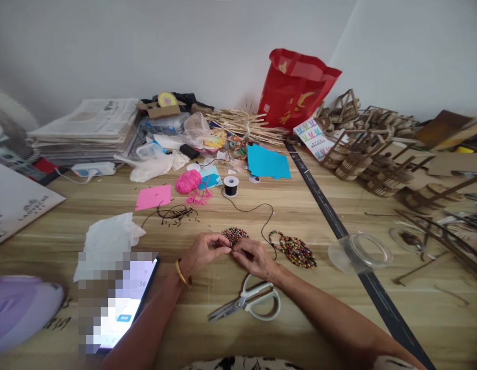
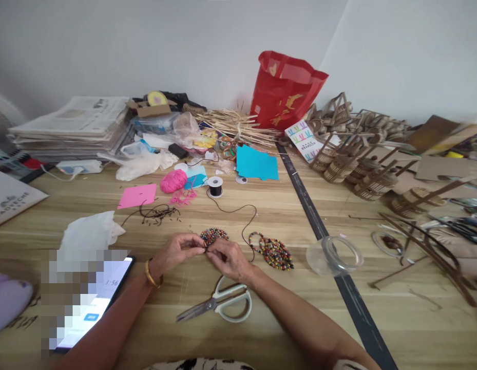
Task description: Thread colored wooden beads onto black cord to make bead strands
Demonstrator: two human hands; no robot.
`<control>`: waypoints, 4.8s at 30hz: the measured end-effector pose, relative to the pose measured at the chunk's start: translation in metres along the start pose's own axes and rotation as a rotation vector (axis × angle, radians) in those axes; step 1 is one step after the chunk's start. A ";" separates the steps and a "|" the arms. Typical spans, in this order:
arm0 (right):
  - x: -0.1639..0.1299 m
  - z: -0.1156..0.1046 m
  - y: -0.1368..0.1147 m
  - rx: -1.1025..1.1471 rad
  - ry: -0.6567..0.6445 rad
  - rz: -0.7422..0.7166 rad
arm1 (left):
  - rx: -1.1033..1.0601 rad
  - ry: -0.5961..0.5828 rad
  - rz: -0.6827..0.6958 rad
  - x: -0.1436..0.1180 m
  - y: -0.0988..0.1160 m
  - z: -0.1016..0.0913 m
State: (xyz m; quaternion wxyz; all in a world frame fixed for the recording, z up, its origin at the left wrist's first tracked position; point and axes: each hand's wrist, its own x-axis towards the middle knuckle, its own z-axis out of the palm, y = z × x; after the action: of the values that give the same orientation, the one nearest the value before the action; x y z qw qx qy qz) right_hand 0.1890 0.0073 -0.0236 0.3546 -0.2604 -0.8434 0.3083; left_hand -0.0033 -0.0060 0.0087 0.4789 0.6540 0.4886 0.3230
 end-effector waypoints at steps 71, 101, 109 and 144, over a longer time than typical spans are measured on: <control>0.001 0.000 0.002 0.111 0.096 -0.013 | 0.263 0.249 0.026 0.002 -0.002 -0.014; 0.003 -0.002 -0.001 0.061 0.069 -0.022 | 0.652 0.099 -0.009 0.003 -0.007 -0.011; 0.003 -0.003 -0.002 0.052 0.056 -0.010 | 0.655 0.103 0.029 0.003 -0.008 -0.008; 0.004 -0.003 -0.003 0.052 0.043 -0.002 | 0.612 0.130 0.012 0.003 -0.006 -0.008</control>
State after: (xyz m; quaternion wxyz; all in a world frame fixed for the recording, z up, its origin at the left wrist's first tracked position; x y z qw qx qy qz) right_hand 0.1884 0.0086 -0.0182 0.3796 -0.2566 -0.8276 0.3242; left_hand -0.0109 -0.0003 0.0056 0.2254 0.7485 0.5890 0.2048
